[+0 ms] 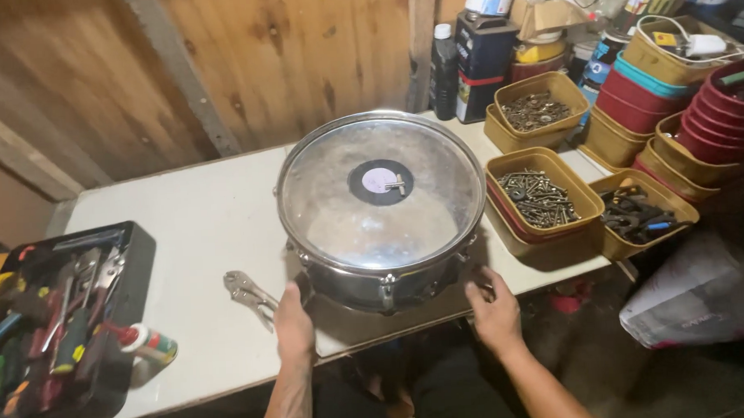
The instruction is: The person wipes the metal body of a snare drum with a cloth on a workbench. They then rotate the drum and use their hands to tighten the tension rods on the drum shell.
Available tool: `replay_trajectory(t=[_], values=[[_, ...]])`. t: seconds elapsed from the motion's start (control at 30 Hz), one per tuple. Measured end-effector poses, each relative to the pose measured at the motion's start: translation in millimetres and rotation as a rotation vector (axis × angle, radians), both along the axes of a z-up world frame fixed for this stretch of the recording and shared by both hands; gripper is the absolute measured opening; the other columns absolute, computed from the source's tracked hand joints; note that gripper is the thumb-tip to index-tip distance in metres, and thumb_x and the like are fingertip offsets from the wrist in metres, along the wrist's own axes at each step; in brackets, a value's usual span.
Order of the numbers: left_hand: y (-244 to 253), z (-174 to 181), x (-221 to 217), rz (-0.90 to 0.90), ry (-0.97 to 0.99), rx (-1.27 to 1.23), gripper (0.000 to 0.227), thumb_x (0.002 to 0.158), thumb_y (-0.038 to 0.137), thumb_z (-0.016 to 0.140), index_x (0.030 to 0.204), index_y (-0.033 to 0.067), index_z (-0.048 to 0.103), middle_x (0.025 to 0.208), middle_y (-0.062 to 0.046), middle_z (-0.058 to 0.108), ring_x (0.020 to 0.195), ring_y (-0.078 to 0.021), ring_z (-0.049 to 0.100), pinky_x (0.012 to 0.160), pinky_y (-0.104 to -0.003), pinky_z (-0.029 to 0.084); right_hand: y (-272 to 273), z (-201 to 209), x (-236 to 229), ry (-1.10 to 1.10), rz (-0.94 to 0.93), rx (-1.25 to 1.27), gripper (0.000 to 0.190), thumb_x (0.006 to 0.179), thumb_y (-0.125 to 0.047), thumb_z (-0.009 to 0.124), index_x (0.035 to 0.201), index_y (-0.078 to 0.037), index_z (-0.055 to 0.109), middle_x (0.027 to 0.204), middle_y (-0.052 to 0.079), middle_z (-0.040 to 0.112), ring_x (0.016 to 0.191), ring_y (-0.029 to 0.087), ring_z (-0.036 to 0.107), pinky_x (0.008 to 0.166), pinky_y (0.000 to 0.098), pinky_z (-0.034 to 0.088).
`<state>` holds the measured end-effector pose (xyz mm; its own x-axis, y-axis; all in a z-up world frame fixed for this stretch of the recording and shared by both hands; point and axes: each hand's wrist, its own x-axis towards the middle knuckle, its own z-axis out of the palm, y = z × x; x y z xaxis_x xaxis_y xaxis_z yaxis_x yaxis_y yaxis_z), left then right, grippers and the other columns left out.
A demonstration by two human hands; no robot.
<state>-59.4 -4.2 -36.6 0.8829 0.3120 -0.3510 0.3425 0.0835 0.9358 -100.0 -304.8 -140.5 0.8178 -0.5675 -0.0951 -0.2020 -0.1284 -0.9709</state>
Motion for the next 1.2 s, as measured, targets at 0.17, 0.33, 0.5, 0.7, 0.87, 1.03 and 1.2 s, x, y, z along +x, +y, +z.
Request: replay_trajectory(t=[0.17, 0.33, 0.5, 0.7, 0.87, 1.03, 1.2], values=[[19.6, -59.3, 17.0, -0.116, -0.002, 0.374, 0.061, 0.080, 0.018, 0.047, 0.138, 0.0171, 0.067, 0.132, -0.003, 0.073, 0.120, -0.0199, 0.067, 0.105, -0.032, 0.046, -4.1, -19.7, 4.5, -0.087, 0.062, -0.121, 0.061, 0.085, -0.021, 0.073, 0.141, -0.004, 0.057, 0.130, 0.013, 0.069, 0.113, 0.020, 0.070, 0.096, 0.0336, 0.059], [10.9, -40.7, 6.9, -0.223, 0.007, 0.394, 0.065, 0.085, 0.008, 0.050, 0.150, 0.0123, 0.050, 0.151, -0.010, 0.057, 0.142, -0.0301, 0.052, 0.123, -0.041, 0.037, 18.9, 14.1, 8.3, -0.149, 0.150, -0.336, 0.058, 0.082, -0.017, 0.073, 0.138, -0.012, 0.058, 0.118, 0.006, 0.074, 0.107, 0.019, 0.071, 0.099, 0.0330, 0.051], [16.1, -56.7, 11.0, -0.260, -0.067, 0.434, 0.065, 0.081, 0.013, 0.050, 0.146, 0.0120, 0.055, 0.147, -0.009, 0.059, 0.135, -0.0281, 0.055, 0.118, -0.039, 0.040, 18.6, 5.6, 19.8, -0.080, 0.112, -0.226, 0.061, 0.082, -0.011, 0.075, 0.140, -0.010, 0.058, 0.113, 0.007, 0.075, 0.101, 0.018, 0.073, 0.095, 0.0312, 0.055], [6.0, -88.9, 16.0, -0.292, -0.055, 0.509, 0.070, 0.081, 0.017, 0.053, 0.150, 0.0036, 0.045, 0.156, -0.012, 0.044, 0.141, -0.0309, 0.047, 0.123, -0.039, 0.031, -7.6, 4.9, 48.2, 0.131, 0.113, -0.239, 0.071, 0.076, -0.014, 0.073, 0.144, -0.011, 0.054, 0.124, 0.013, 0.073, 0.113, 0.026, 0.069, 0.102, 0.0346, 0.050], [-12.0, -101.5, 23.3, -0.290, -0.090, 0.481, 0.072, 0.080, 0.021, 0.053, 0.150, 0.0038, 0.047, 0.134, -0.013, 0.052, 0.110, -0.0282, 0.063, 0.110, -0.034, 0.041, -36.0, 8.2, 90.9, 0.209, 0.178, -0.301, 0.071, 0.074, -0.021, 0.072, 0.142, -0.012, 0.055, 0.131, 0.011, 0.071, 0.120, 0.026, 0.066, 0.106, 0.0371, 0.047], [-21.7, -93.0, 25.2, -0.355, -0.080, 0.534, 0.065, 0.082, 0.026, 0.051, 0.145, 0.0083, 0.052, 0.118, -0.013, 0.058, 0.092, -0.0282, 0.061, 0.095, -0.041, 0.046, -29.9, 19.2, 114.7, 0.159, 0.095, -0.180, 0.072, 0.074, -0.013, 0.069, 0.144, -0.015, 0.053, 0.134, 0.007, 0.069, 0.121, 0.022, 0.064, 0.104, 0.0325, 0.045], [-23.1, -101.1, 21.7, -0.329, -0.197, 0.610, 0.071, 0.079, 0.021, 0.054, 0.150, 0.0161, 0.048, 0.117, -0.014, 0.060, 0.115, -0.0347, 0.059, 0.101, -0.046, 0.047, -7.8, 9.2, 106.4, -0.027, -0.012, -0.148, 0.069, 0.075, 0.000, 0.061, 0.142, -0.009, 0.054, 0.132, 0.009, 0.068, 0.120, 0.022, 0.063, 0.108, 0.0314, 0.044]])
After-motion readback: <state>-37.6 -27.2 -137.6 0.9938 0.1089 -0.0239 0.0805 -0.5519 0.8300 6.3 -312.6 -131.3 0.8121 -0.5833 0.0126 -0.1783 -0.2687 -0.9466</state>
